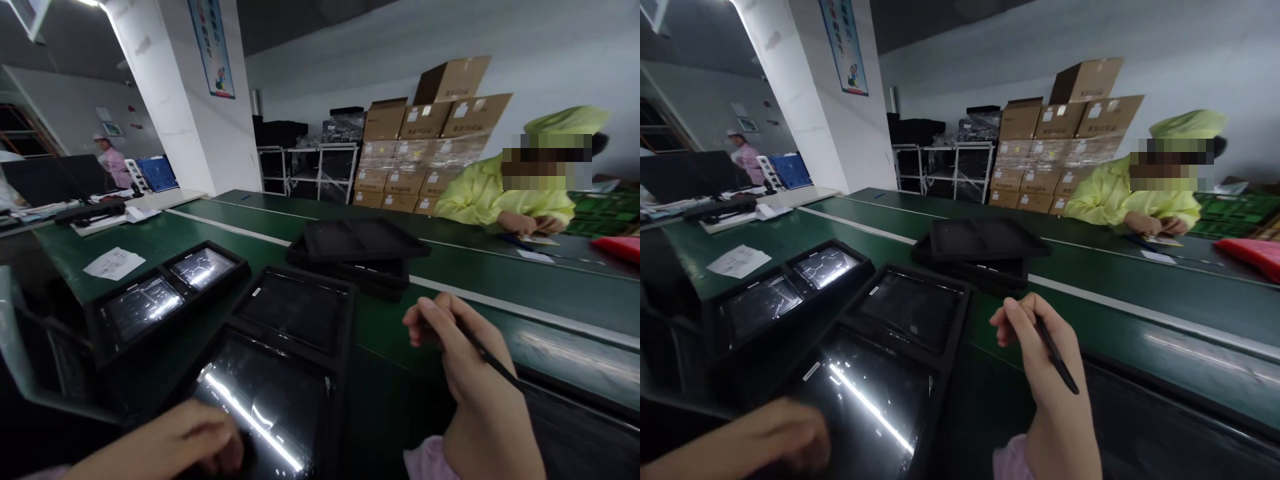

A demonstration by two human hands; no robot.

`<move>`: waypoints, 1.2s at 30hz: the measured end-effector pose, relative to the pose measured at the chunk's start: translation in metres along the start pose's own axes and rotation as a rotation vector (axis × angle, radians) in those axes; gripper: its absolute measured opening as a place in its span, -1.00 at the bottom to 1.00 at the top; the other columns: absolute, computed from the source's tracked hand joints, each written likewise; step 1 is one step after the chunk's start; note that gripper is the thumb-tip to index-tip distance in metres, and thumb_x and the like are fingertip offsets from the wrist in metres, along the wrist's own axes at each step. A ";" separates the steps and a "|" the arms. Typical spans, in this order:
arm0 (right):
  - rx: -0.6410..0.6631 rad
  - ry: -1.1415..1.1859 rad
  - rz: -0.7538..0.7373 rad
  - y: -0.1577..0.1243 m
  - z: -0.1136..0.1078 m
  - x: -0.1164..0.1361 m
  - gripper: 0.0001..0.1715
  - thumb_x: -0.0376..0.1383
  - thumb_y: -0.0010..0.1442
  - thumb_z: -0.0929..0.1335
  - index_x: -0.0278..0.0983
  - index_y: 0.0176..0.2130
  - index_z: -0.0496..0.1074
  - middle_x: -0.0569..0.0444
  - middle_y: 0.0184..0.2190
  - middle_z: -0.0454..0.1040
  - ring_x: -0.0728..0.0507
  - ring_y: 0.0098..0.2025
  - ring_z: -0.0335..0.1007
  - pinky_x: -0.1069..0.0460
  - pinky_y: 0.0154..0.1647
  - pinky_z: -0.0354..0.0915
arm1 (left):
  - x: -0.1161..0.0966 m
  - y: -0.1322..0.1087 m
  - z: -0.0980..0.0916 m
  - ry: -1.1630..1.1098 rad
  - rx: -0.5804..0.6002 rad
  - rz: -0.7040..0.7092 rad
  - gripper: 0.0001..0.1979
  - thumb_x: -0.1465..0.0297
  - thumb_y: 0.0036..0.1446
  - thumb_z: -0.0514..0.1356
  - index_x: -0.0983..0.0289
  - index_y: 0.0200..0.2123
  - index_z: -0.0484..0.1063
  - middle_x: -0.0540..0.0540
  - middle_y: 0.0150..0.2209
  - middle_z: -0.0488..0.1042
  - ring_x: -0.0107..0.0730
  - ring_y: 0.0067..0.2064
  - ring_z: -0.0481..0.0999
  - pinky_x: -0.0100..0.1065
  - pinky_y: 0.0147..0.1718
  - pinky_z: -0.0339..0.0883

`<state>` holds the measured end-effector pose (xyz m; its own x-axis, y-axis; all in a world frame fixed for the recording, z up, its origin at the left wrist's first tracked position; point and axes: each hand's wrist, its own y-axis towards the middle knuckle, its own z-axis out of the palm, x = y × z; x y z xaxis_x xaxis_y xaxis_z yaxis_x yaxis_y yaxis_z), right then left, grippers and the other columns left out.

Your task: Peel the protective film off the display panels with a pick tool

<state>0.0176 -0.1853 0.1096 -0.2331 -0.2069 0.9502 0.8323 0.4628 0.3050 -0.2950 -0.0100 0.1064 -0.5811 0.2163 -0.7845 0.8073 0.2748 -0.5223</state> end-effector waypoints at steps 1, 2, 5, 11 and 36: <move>0.014 -0.037 0.005 0.000 0.001 -0.001 -0.61 -0.07 0.17 0.42 -0.22 -0.50 0.29 0.13 -0.50 0.40 -0.04 -0.48 0.30 0.06 -0.44 0.24 | -0.018 0.015 -0.007 0.127 -0.063 0.047 -0.61 0.11 0.27 0.05 0.22 -0.24 0.57 0.08 -0.21 0.59 -0.28 -0.16 0.55 -0.37 -0.16 0.39; 0.020 -0.064 0.008 0.001 0.002 -0.002 -0.62 -0.07 0.18 0.42 -0.22 -0.49 0.31 0.12 -0.49 0.41 -0.05 -0.47 0.31 0.06 -0.44 0.25 | -0.035 0.033 -0.013 0.239 -0.111 0.126 -0.68 0.18 0.28 0.06 0.17 -0.18 0.56 0.05 -0.17 0.58 -0.29 -0.11 0.54 -0.38 -0.09 0.36; 0.018 -0.092 -0.022 0.005 0.007 -0.004 -0.59 -0.06 0.23 0.38 -0.23 -0.51 0.26 0.12 -0.51 0.42 -0.04 -0.48 0.34 0.07 -0.45 0.26 | -0.068 0.106 -0.030 0.466 -0.118 0.359 -0.70 0.26 0.30 0.03 0.13 -0.05 0.52 0.05 -0.07 0.55 -0.29 -0.05 0.52 -0.34 -0.04 0.35; 0.055 -0.076 -0.021 0.022 0.006 -0.015 -0.49 -0.03 0.24 0.36 -0.23 -0.54 0.14 0.09 -0.53 0.45 -0.02 -0.51 0.32 0.11 -0.50 0.29 | -0.085 0.253 -0.030 0.807 -0.267 0.603 -0.59 0.39 0.24 0.04 0.37 0.13 0.37 0.31 0.16 0.37 -0.06 0.20 0.33 -0.11 0.21 0.17; 0.131 -0.369 -0.265 -0.014 0.087 -0.018 -0.53 -0.33 0.23 0.39 -0.21 -0.46 -0.01 0.23 -0.13 0.55 -0.02 -0.27 0.56 0.19 -0.38 0.44 | -0.146 0.204 -0.063 0.360 -0.433 0.800 -0.82 0.29 0.05 0.15 0.26 -0.46 0.23 -0.03 -0.38 0.24 -0.44 -0.34 0.26 -0.35 -0.30 0.13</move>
<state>-0.0337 -0.1127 0.0936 -0.6120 -0.0238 0.7905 0.6550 0.5449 0.5235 -0.0515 0.0737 0.1355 0.0675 0.7417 -0.6673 0.9109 0.2272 0.3446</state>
